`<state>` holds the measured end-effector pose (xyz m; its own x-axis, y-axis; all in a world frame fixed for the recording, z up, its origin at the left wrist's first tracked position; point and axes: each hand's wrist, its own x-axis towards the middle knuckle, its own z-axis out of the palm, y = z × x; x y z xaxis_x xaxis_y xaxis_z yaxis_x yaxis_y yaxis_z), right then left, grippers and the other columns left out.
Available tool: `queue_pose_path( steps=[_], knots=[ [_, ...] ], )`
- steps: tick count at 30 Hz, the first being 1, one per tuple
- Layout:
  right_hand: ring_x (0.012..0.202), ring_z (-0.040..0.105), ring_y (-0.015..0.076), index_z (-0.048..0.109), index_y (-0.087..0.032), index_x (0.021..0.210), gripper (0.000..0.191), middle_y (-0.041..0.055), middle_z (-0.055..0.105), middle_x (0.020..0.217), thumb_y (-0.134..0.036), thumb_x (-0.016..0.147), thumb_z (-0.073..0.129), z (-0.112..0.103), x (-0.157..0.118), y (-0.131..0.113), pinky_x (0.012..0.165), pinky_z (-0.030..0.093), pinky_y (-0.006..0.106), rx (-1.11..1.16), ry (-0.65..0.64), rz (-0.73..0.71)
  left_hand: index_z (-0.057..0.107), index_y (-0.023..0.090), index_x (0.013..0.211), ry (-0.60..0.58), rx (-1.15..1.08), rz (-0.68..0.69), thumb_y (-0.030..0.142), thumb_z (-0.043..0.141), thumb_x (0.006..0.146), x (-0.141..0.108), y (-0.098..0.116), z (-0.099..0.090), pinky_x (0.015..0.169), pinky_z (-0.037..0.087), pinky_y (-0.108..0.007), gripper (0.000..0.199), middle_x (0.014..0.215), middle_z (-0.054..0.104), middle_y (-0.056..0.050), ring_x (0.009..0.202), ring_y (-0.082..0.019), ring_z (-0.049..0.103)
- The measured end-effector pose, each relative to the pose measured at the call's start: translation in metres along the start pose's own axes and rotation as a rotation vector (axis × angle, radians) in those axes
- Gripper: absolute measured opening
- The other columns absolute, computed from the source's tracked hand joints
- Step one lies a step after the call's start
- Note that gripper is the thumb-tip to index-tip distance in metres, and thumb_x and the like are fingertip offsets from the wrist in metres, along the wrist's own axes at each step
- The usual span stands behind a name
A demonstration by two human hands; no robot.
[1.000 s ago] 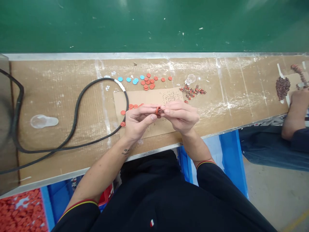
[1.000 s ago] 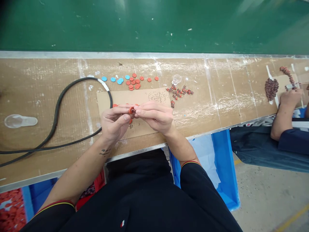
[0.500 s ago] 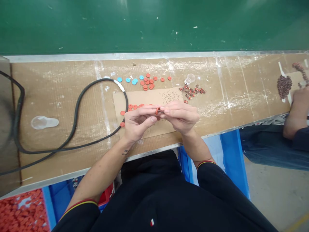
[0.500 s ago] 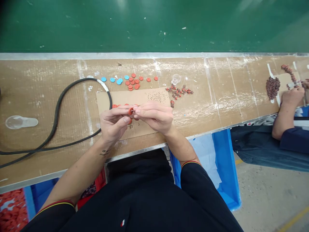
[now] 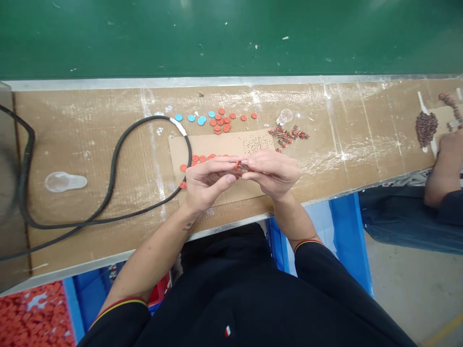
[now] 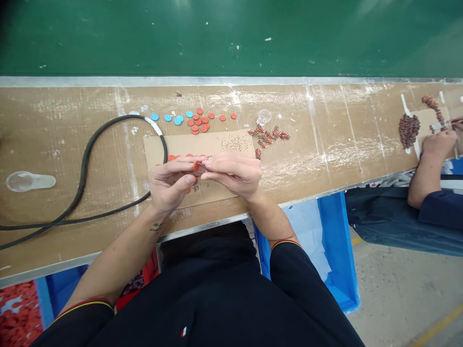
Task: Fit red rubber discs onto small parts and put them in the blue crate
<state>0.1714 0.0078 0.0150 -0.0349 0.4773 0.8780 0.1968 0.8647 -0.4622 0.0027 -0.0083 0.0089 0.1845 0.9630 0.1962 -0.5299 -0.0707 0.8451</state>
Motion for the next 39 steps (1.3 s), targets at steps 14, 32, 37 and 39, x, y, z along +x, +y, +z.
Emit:
queue_pose_path(
  steps=[14, 32, 37, 39],
  knots=[
    [0.071, 0.082, 0.0138, 0.079, -0.027, 0.107, 0.024, -0.0044, 0.083, 0.078, -0.035, 0.086, 0.088, -0.004, 0.004, -0.003, 0.063, 0.067, 0.023, -0.025, -0.029, 0.037, 0.084, 0.035, 0.116, -0.144, 0.086, 0.226, 0.023, 0.086, 0.089, 0.002, -0.008, -0.009, 0.086, 0.072, -0.027, 0.029, 0.117, 0.084, -0.006, 0.104, -0.020, 0.083],
    [0.072, 0.080, 0.0118, 0.075, -0.024, 0.107, 0.018, -0.0042, 0.080, 0.078, -0.029, 0.091, 0.083, -0.005, 0.004, -0.003, 0.064, 0.064, 0.022, -0.029, -0.054, 0.012, 0.087, 0.032, 0.105, -0.086, 0.108, 0.128, 0.033, 0.092, 0.083, 0.001, -0.006, -0.008, 0.087, 0.072, -0.031, 0.023, 0.108, 0.085, -0.008, 0.098, -0.022, 0.084],
    [0.074, 0.079, 0.0128, 0.075, -0.025, 0.110, 0.023, -0.0027, 0.081, 0.083, -0.027, 0.090, 0.084, -0.007, 0.005, -0.003, 0.067, 0.066, 0.025, -0.080, -0.105, -0.004, 0.086, 0.035, 0.108, -0.087, -0.003, 0.092, 0.029, 0.088, 0.088, 0.001, -0.003, -0.002, 0.080, 0.073, -0.030, 0.021, 0.108, 0.085, -0.004, 0.082, -0.019, 0.084],
    [0.076, 0.079, 0.0129, 0.075, -0.024, 0.110, 0.022, -0.0023, 0.081, 0.085, -0.028, 0.090, 0.084, -0.007, 0.006, -0.004, 0.068, 0.066, 0.025, -0.093, -0.123, -0.002, 0.086, 0.035, 0.107, -0.077, -0.016, 0.087, 0.027, 0.087, 0.089, 0.002, -0.003, -0.001, 0.081, 0.073, -0.026, 0.019, 0.107, 0.086, -0.002, 0.083, -0.017, 0.084]
  ],
)
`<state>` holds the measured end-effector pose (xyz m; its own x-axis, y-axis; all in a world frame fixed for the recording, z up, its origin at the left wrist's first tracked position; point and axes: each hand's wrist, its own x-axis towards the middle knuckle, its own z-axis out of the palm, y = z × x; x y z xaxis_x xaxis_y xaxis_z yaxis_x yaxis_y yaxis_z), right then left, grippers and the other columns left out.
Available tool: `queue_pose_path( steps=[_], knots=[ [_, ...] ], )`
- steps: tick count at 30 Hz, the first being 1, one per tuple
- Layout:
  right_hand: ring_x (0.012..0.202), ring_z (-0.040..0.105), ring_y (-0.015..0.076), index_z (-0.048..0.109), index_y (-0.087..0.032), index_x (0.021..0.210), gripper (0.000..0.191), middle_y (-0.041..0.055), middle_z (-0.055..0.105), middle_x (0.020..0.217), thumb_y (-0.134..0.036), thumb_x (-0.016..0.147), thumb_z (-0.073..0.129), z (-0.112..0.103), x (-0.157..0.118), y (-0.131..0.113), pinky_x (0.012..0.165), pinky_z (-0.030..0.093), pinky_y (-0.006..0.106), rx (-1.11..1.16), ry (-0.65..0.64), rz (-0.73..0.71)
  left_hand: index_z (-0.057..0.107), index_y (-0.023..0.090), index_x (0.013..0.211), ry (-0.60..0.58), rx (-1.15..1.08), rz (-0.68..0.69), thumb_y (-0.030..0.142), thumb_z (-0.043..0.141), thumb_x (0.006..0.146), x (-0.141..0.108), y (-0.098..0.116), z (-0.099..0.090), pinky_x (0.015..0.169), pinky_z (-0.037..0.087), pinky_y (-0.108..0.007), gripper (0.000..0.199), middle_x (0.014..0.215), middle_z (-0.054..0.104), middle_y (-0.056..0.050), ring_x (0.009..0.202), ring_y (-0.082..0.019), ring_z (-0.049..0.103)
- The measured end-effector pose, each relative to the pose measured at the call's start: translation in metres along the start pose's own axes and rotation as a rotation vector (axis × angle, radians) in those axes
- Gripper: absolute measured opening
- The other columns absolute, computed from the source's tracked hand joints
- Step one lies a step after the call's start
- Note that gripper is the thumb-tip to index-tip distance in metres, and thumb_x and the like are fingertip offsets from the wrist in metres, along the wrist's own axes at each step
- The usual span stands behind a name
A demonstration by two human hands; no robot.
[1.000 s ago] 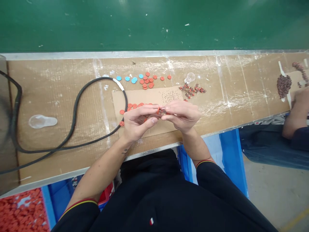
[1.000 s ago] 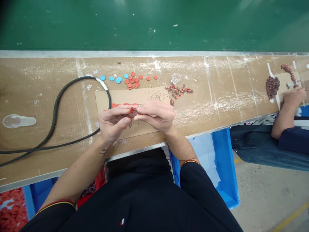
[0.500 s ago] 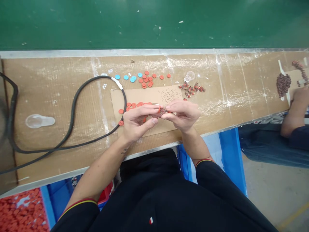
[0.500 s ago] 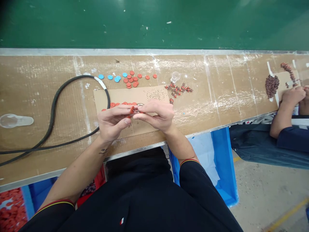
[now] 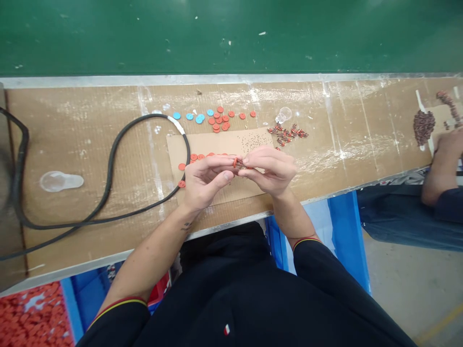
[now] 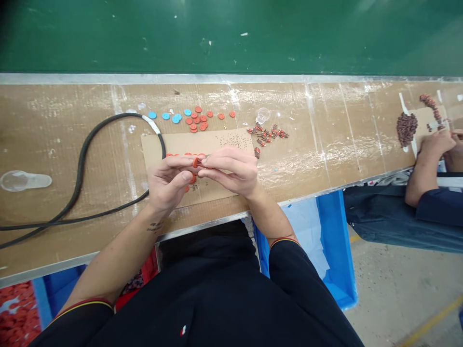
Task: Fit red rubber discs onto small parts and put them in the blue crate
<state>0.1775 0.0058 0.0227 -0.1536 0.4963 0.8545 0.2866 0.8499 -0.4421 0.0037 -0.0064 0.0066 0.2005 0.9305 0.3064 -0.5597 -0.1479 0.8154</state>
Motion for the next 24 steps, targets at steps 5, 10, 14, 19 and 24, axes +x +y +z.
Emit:
queue_pose_path(
  steps=[5, 10, 14, 19, 24],
  knots=[
    [0.080, 0.080, 0.0110, 0.076, -0.023, 0.110, 0.019, -0.0025, 0.081, 0.087, -0.025, 0.092, 0.082, 0.0024, -0.0010, -0.0011, 0.073, 0.067, 0.023, 0.004, -0.002, 0.008, 0.087, 0.032, 0.098, 0.087, 0.034, -0.019, 0.029, 0.090, 0.086, 0.0005, 0.0017, 0.0019, 0.080, 0.071, -0.022, 0.013, 0.099, 0.086, -0.003, 0.088, -0.016, 0.084],
    [0.083, 0.080, 0.0114, 0.076, -0.026, 0.114, 0.022, -0.0026, 0.082, 0.092, -0.023, 0.093, 0.080, 0.0019, -0.0038, 0.0008, 0.074, 0.067, 0.024, -0.005, -0.032, 0.022, 0.086, 0.030, 0.094, 0.138, 0.065, -0.022, 0.031, 0.093, 0.083, -0.0007, 0.0017, 0.0020, 0.077, 0.072, -0.022, 0.013, 0.100, 0.086, -0.004, 0.092, -0.018, 0.084],
    [0.087, 0.080, 0.0114, 0.075, -0.029, 0.123, 0.034, -0.0030, 0.083, 0.095, -0.020, 0.090, 0.082, 0.0013, -0.0044, 0.0025, 0.077, 0.067, 0.024, 0.046, -0.038, 0.026, 0.086, 0.030, 0.095, 0.139, 0.106, 0.011, 0.033, 0.093, 0.083, -0.0009, 0.0001, 0.0018, 0.077, 0.072, -0.024, 0.014, 0.101, 0.086, -0.003, 0.091, -0.019, 0.084],
    [0.083, 0.080, 0.0118, 0.076, -0.029, 0.119, 0.033, -0.0033, 0.083, 0.092, -0.022, 0.088, 0.085, 0.0026, -0.0040, 0.0021, 0.074, 0.067, 0.025, 0.056, -0.022, 0.028, 0.086, 0.032, 0.098, 0.130, 0.150, 0.048, 0.032, 0.091, 0.086, -0.0017, -0.0014, 0.0019, 0.083, 0.072, -0.026, 0.013, 0.100, 0.086, -0.003, 0.095, -0.018, 0.084],
    [0.079, 0.081, 0.0127, 0.077, -0.027, 0.115, 0.028, -0.0027, 0.083, 0.087, -0.027, 0.088, 0.086, 0.0042, -0.0033, 0.0010, 0.072, 0.068, 0.026, 0.051, 0.008, 0.019, 0.086, 0.030, 0.094, 0.167, 0.166, -0.015, 0.042, 0.092, 0.083, -0.0034, -0.0029, 0.0004, 0.086, 0.072, -0.033, 0.018, 0.097, 0.086, -0.005, 0.096, -0.021, 0.083]
  ],
)
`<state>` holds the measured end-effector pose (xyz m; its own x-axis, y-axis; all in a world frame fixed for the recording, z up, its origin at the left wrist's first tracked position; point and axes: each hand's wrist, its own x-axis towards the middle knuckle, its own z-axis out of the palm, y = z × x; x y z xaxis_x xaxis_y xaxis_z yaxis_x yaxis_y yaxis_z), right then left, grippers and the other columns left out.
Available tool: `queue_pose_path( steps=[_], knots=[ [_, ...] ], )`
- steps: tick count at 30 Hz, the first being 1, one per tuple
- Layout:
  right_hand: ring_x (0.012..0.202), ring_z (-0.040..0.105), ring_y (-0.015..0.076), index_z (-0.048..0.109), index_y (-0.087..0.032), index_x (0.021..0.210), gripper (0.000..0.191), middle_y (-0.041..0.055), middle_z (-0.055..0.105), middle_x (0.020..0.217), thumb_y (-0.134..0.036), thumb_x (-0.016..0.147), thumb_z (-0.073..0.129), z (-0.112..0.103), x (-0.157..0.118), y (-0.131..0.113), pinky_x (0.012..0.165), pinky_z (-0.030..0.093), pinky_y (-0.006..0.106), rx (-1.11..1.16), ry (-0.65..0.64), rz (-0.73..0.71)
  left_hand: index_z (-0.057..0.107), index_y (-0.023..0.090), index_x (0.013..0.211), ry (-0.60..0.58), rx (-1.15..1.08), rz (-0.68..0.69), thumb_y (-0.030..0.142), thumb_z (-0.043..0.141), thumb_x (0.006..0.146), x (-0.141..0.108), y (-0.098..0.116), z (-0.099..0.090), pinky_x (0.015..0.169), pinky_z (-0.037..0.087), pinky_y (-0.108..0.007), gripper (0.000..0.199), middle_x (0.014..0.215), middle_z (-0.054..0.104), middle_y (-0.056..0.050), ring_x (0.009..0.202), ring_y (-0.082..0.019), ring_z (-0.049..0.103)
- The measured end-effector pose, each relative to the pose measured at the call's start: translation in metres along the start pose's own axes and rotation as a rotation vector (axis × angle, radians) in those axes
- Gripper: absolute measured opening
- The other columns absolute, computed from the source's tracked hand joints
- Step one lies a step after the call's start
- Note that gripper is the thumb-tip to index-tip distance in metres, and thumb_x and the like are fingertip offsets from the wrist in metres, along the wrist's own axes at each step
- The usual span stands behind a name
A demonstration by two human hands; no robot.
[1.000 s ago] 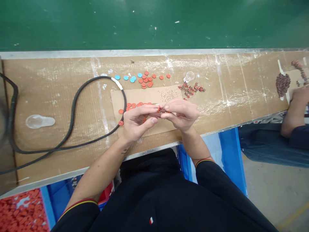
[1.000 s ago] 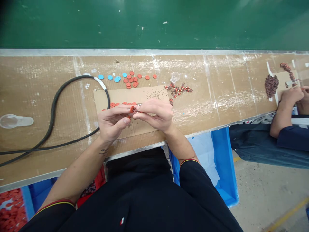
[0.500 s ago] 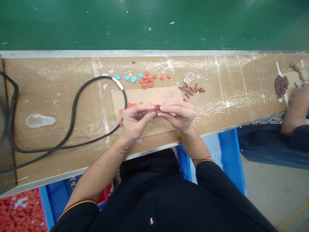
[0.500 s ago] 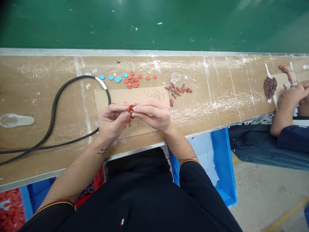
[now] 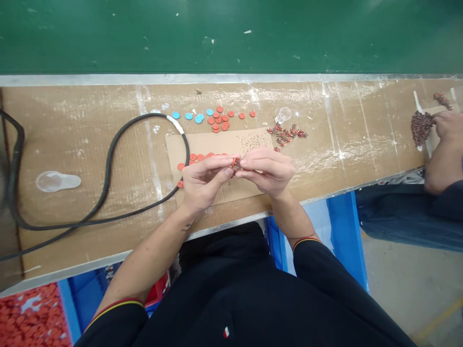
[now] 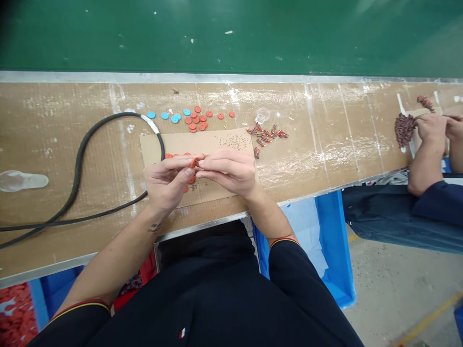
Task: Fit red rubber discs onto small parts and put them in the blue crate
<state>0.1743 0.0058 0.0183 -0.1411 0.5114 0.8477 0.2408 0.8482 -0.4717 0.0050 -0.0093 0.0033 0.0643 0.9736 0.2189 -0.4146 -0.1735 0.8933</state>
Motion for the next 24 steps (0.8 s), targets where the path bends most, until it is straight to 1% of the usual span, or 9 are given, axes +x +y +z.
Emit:
queue_pose_path(
  steps=[2, 3, 6, 9, 12, 15, 18, 21, 24],
  knots=[
    [0.079, 0.081, 0.0132, 0.077, -0.026, 0.114, 0.028, -0.0026, 0.083, 0.086, -0.028, 0.088, 0.086, 0.000, 0.000, 0.000, 0.071, 0.069, 0.026, 0.006, 0.014, -0.005, 0.087, 0.030, 0.095, -0.006, -0.001, 0.005, 0.042, 0.092, 0.082, 0.000, -0.001, -0.001, 0.087, 0.071, -0.033, 0.018, 0.098, 0.086, -0.006, 0.096, -0.021, 0.083],
    [0.079, 0.081, 0.0134, 0.077, -0.026, 0.114, 0.028, -0.0024, 0.083, 0.086, -0.028, 0.088, 0.086, 0.000, 0.000, 0.001, 0.071, 0.069, 0.026, 0.010, 0.017, -0.004, 0.087, 0.031, 0.096, -0.014, -0.004, 0.011, 0.042, 0.092, 0.083, -0.001, -0.002, -0.001, 0.084, 0.071, -0.032, 0.018, 0.099, 0.086, -0.006, 0.094, -0.021, 0.083],
    [0.080, 0.082, 0.0135, 0.078, -0.026, 0.113, 0.029, -0.0026, 0.083, 0.085, -0.028, 0.086, 0.088, -0.002, -0.001, 0.002, 0.071, 0.069, 0.026, 0.023, 0.012, 0.011, 0.087, 0.033, 0.101, -0.054, -0.019, 0.038, 0.038, 0.090, 0.086, 0.000, -0.003, -0.002, 0.070, 0.069, -0.028, 0.016, 0.101, 0.086, -0.005, 0.084, -0.018, 0.082],
    [0.076, 0.082, 0.0131, 0.079, -0.026, 0.105, 0.023, -0.0035, 0.083, 0.082, -0.034, 0.086, 0.088, -0.002, -0.004, 0.003, 0.068, 0.068, 0.026, -0.036, 0.011, 0.035, 0.086, 0.036, 0.105, -0.088, -0.028, 0.064, 0.035, 0.086, 0.089, 0.000, -0.003, -0.002, 0.062, 0.067, -0.026, 0.016, 0.105, 0.086, -0.004, 0.084, -0.018, 0.082],
    [0.073, 0.081, 0.0135, 0.079, -0.026, 0.101, 0.022, -0.0033, 0.083, 0.079, -0.040, 0.086, 0.087, -0.002, -0.004, 0.002, 0.064, 0.067, 0.026, -0.079, 0.024, 0.045, 0.086, 0.038, 0.105, -0.098, -0.018, 0.051, 0.037, 0.085, 0.090, 0.000, -0.003, -0.002, 0.062, 0.068, -0.026, 0.016, 0.107, 0.086, -0.004, 0.089, -0.020, 0.083],
    [0.075, 0.082, 0.0130, 0.079, -0.026, 0.104, 0.023, -0.0030, 0.084, 0.081, -0.037, 0.085, 0.088, -0.002, -0.003, 0.001, 0.065, 0.067, 0.024, -0.032, 0.031, 0.045, 0.086, 0.038, 0.107, -0.115, -0.031, 0.057, 0.035, 0.086, 0.089, 0.000, -0.004, -0.002, 0.066, 0.069, -0.025, 0.018, 0.109, 0.085, -0.005, 0.093, -0.020, 0.083],
    [0.076, 0.081, 0.0124, 0.078, -0.025, 0.104, 0.023, -0.0022, 0.084, 0.083, -0.036, 0.086, 0.087, -0.002, -0.004, 0.002, 0.066, 0.066, 0.023, -0.035, 0.031, 0.050, 0.086, 0.037, 0.108, -0.120, -0.025, 0.061, 0.035, 0.086, 0.089, 0.000, -0.004, -0.005, 0.071, 0.070, -0.027, 0.019, 0.110, 0.085, -0.005, 0.091, -0.020, 0.083],
    [0.076, 0.080, 0.0113, 0.078, -0.025, 0.107, 0.024, -0.0017, 0.083, 0.086, -0.034, 0.087, 0.086, -0.001, -0.008, 0.006, 0.071, 0.065, 0.024, -0.065, -0.008, 0.078, 0.086, 0.036, 0.110, -0.143, 0.013, 0.061, 0.033, 0.084, 0.090, -0.001, -0.003, -0.010, 0.069, 0.070, -0.026, 0.021, 0.113, 0.085, -0.006, 0.094, -0.021, 0.083],
    [0.081, 0.078, 0.0100, 0.079, -0.023, 0.110, 0.021, 0.0001, 0.083, 0.091, -0.032, 0.091, 0.083, 0.002, -0.014, 0.011, 0.078, 0.065, 0.025, -0.087, -0.060, 0.116, 0.084, 0.034, 0.116, -0.166, 0.042, 0.094, 0.026, 0.080, 0.092, 0.001, -0.001, -0.015, 0.073, 0.069, -0.024, 0.025, 0.118, 0.084, -0.007, 0.100, -0.020, 0.082]
  ],
)
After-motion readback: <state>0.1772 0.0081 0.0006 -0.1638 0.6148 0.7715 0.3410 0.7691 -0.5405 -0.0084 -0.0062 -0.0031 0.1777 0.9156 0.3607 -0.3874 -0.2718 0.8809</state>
